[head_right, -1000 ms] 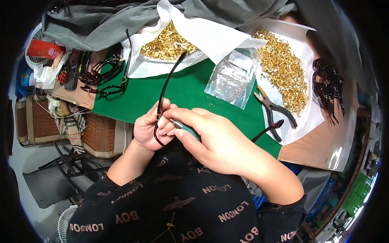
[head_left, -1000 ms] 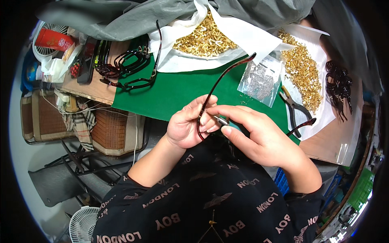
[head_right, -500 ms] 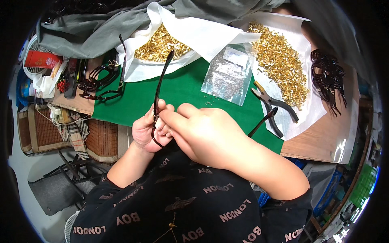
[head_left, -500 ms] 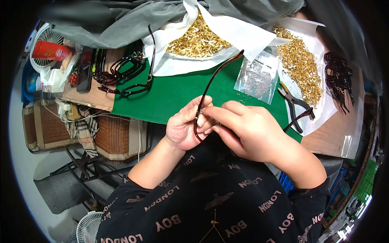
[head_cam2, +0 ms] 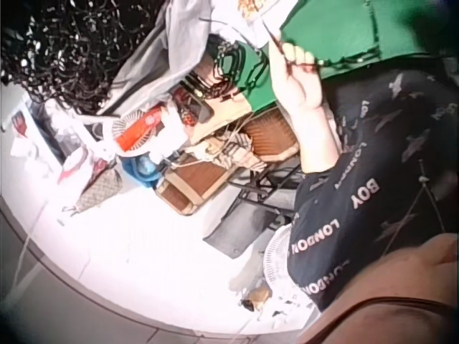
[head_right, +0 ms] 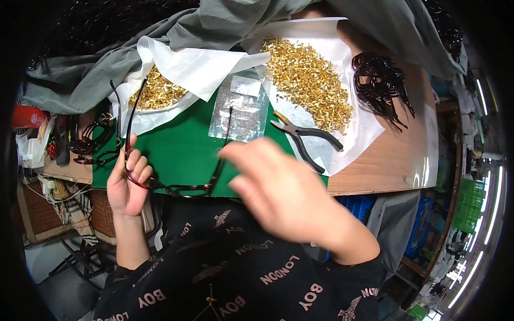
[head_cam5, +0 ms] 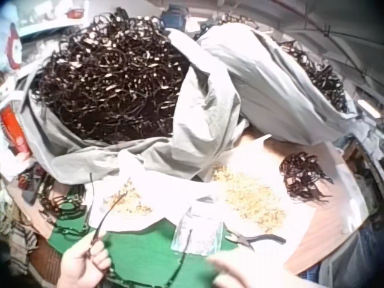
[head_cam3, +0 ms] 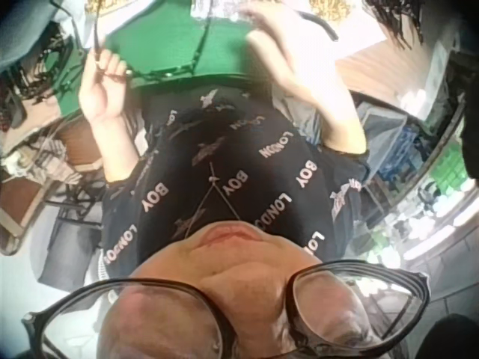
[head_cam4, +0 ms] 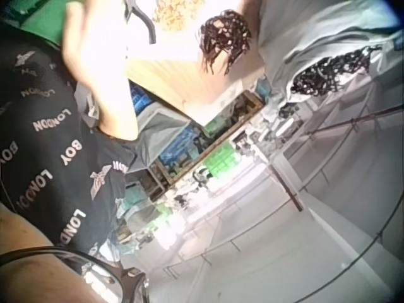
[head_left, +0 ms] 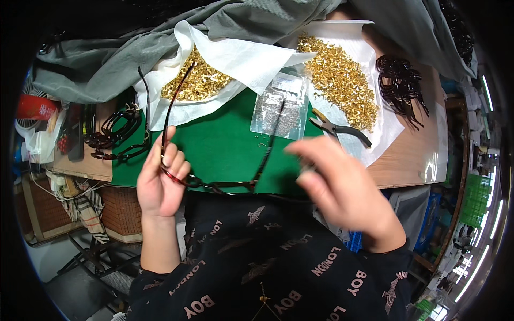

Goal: The person repeatedly picks up eyeglass frames and uses a small screwdriver to tighten screws on the temples. They handle multiple frames one at a time, placing each back on the table after adjustment.

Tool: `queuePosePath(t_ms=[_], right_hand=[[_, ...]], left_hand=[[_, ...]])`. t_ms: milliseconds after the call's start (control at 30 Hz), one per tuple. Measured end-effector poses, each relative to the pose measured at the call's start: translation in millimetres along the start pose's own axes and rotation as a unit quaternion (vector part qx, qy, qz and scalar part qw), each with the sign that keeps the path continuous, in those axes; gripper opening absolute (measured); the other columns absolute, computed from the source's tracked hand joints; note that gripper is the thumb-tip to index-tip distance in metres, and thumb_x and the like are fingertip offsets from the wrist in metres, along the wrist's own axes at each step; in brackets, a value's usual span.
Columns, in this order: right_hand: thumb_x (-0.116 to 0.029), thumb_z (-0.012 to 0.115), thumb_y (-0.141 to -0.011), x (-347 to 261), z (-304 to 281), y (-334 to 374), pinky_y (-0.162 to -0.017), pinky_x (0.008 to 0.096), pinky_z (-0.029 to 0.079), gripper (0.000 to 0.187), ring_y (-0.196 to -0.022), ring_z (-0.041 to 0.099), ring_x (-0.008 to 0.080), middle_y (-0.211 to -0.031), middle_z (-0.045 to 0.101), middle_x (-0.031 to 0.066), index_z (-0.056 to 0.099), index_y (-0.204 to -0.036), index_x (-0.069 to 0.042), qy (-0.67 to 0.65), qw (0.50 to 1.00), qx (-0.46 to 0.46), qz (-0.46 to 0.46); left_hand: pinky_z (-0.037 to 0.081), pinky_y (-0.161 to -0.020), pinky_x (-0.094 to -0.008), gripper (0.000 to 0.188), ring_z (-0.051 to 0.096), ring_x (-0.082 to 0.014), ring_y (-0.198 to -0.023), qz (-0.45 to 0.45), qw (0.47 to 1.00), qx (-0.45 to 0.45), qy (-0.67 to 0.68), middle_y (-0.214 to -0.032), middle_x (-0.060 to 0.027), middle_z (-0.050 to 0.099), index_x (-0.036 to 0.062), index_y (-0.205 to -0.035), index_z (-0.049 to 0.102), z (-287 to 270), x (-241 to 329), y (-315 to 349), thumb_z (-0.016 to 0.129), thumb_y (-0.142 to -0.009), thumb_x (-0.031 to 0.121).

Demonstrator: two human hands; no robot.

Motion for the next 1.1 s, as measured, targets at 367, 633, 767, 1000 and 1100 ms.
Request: queuePosePath(t_ms=[367,633,767,1000,1100], right_hand=[[-0.018,0.060,-0.089,61.8,42.9,14.4,-0.070,0.0424,0.051,0.031,-0.081,0.061,0.0382,-0.094,0.061,0.0175,0.053,-0.117,-0.008,0.048,0.995,0.015,0.085],[-0.017,0.058,-0.089,46.8,65.0,-4.2,-0.059,0.0433,0.051,0.031,-0.068,0.062,0.0353,-0.083,0.056,0.0169,0.056,-0.120,-0.010,0.123,0.990,-0.052,0.053],[-0.017,0.058,-0.090,45.0,63.4,-6.0,-0.057,0.0435,0.051,0.030,-0.066,0.061,0.0356,-0.082,0.056,0.0173,0.057,-0.119,-0.010,0.147,0.986,-0.055,0.054],[-0.015,0.058,-0.089,44.1,62.0,-5.5,-0.057,0.0434,0.051,0.029,-0.066,0.061,0.0354,-0.081,0.056,0.0170,0.057,-0.118,-0.012,0.163,0.983,-0.040,0.075],[-0.011,0.059,-0.087,40.0,41.9,-0.1,-0.057,0.0435,0.050,0.029,-0.068,0.061,0.0342,-0.081,0.056,0.0164,0.058,-0.117,-0.011,0.164,0.985,0.015,0.060]], left_hand=[[0.044,-0.082,-0.0387,0.039,0.057,-0.0314,-0.094,0.256,0.522,-0.101,-0.807,-0.100,-0.0122,0.061,0.0051,-0.104,0.062,112.0,-25.3,29.4,0.076,-0.071,0.020],[0.039,-0.063,-0.0367,0.011,0.055,-0.0267,-0.065,0.319,0.629,-0.152,-0.693,-0.072,-0.0085,0.060,0.0053,-0.077,0.061,129.5,-0.9,56.1,0.070,-0.071,0.008],[0.040,-0.065,-0.0341,0.012,0.054,-0.0191,-0.061,0.314,0.840,-0.214,-0.387,-0.075,-0.0050,0.064,0.0034,-0.082,0.063,106.4,40.1,70.5,0.070,-0.077,0.012],[0.034,-0.067,-0.0303,0.030,0.037,-0.0112,-0.061,0.176,0.961,-0.205,-0.054,-0.062,0.0050,0.046,0.0077,-0.115,0.061,45.1,30.5,28.5,0.047,-0.099,0.029],[0.030,-0.062,-0.0259,0.029,0.029,-0.0089,-0.059,0.124,0.980,-0.155,-0.027,-0.058,0.0067,0.038,0.0073,-0.115,0.061,26.3,11.7,19.4,0.043,-0.101,0.026]])
Point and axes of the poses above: each hand's wrist, its own y-axis away from the middle knuckle, its own z-axis out of the palm, x = y × z, the point moved 8 cm from there along -y, towards the middle knuckle
